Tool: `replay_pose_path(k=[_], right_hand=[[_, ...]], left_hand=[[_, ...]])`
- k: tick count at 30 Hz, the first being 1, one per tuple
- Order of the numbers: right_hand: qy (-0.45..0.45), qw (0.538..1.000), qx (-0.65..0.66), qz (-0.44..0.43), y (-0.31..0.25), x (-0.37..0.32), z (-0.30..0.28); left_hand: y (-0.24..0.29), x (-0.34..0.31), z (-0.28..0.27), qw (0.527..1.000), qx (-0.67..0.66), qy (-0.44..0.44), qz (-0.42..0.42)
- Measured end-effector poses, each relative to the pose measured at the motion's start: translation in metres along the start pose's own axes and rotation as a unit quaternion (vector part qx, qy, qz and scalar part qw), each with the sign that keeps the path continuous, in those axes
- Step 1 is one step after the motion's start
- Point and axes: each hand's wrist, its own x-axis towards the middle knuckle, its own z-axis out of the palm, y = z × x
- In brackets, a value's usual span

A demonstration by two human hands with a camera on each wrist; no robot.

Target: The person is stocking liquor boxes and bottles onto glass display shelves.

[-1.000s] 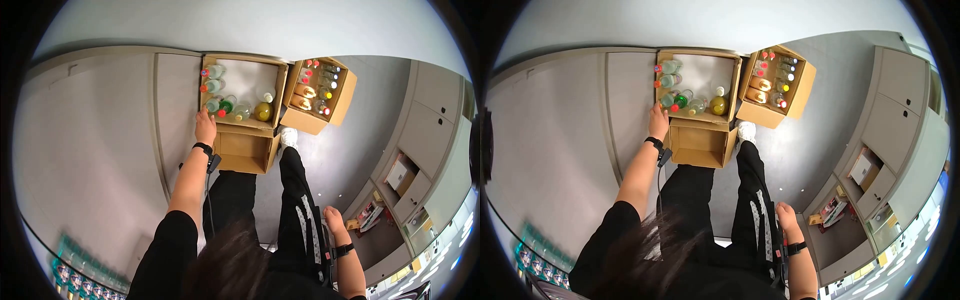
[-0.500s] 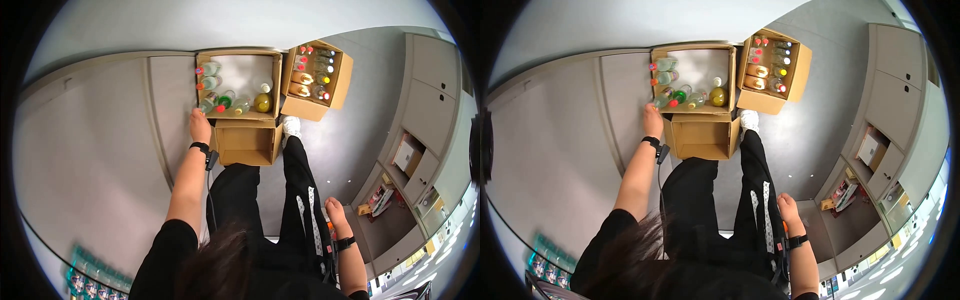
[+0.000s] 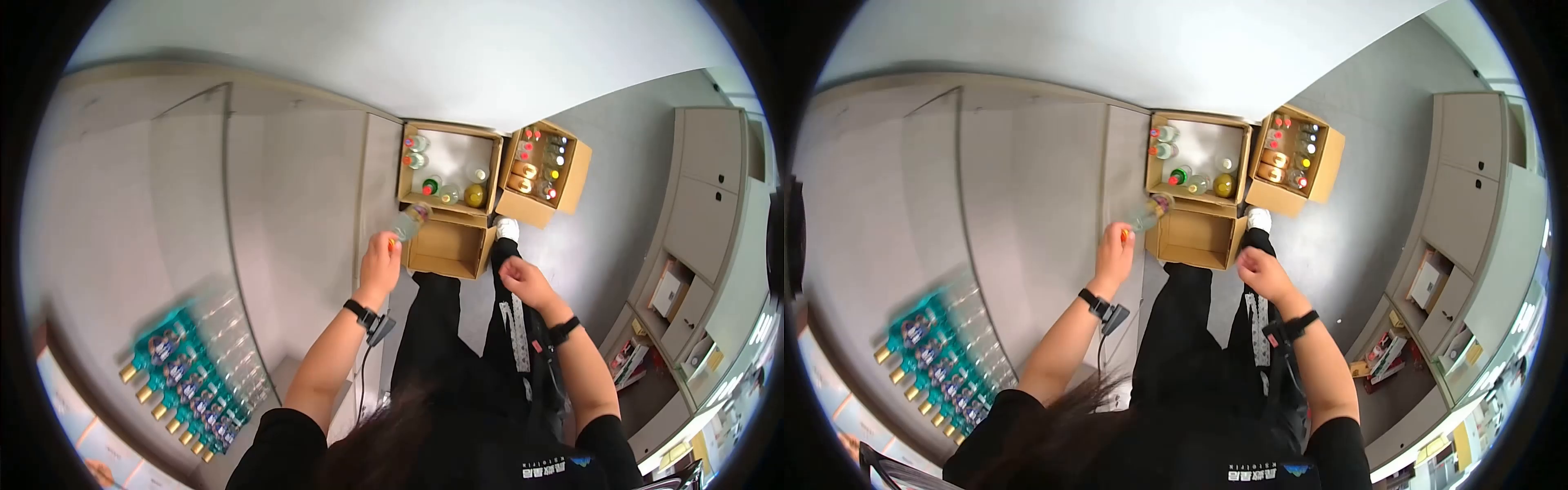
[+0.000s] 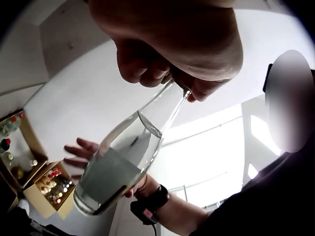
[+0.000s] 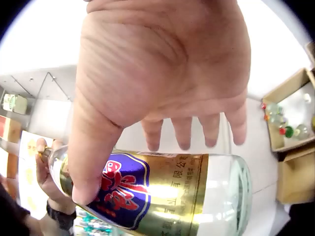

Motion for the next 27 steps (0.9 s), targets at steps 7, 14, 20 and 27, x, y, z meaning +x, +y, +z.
replay_pose_path(k=[7, 14, 20, 27], right_hand=[[-0.146, 0.918, -0.241, -0.28, -0.113, 0.003, 0.013], [-0.484, 0.853, -0.152, -0.125, -0.193, -0.06, 0.055], [-0.55, 0.816, -0.105, -0.144, -0.23, -0.082, 0.1], [-0.504, 0.844, -0.091, -0.159, -0.269, -0.11, 0.152]], left_hand=[[0.116, -0.085, -0.129, 0.988, -0.084, -0.066, 0.115], [0.174, -0.139, -0.223, 0.946, -0.164, -0.073, 0.271], [0.174, -0.183, -0.246, 0.945, -0.189, 0.111, 0.242], [0.174, -0.204, -0.237, 0.856, -0.396, 0.328, 0.053]])
